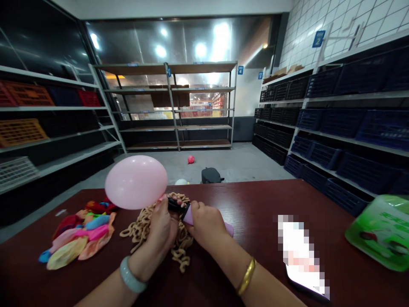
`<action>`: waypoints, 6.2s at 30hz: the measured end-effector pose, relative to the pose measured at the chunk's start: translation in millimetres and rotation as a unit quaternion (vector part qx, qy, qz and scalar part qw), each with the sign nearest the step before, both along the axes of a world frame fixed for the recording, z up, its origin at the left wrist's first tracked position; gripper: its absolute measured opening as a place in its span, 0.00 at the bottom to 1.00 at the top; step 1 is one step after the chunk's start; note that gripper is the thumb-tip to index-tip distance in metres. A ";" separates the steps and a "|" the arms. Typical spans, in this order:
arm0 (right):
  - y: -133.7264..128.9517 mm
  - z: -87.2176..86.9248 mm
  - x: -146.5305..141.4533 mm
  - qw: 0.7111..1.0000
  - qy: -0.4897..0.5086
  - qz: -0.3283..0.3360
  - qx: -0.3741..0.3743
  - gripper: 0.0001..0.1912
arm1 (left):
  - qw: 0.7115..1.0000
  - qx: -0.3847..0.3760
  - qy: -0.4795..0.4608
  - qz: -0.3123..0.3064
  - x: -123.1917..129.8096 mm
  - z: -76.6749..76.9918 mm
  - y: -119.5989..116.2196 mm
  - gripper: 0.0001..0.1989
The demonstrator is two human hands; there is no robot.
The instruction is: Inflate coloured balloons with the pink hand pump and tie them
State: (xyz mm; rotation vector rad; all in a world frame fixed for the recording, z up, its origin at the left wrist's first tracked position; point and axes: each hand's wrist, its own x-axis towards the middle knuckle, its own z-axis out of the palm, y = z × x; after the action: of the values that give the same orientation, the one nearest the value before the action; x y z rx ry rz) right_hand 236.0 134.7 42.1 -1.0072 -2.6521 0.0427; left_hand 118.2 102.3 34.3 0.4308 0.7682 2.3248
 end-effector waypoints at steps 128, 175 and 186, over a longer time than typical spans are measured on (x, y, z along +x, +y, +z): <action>10.0 -2.3 3.8 0.998 0.050 0.031 -0.003 0.21 | 0.997 0.062 0.000 -0.045 -61.1 38.2 -11.4 0.07; 7.7 -0.3 4.1 0.999 0.024 0.026 -0.013 0.22 | 0.998 0.058 -0.016 0.011 -106.1 41.9 -17.8 0.05; 13.0 1.3 8.1 1.000 0.010 0.007 0.010 0.22 | 0.995 0.099 -0.003 -0.028 -67.2 30.6 -8.6 0.07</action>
State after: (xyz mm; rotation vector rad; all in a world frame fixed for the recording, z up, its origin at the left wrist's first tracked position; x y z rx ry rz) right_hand 244.1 147.8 43.4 -0.9764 -2.6365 0.0290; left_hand 50.9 93.7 65.0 0.5248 0.5171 2.3562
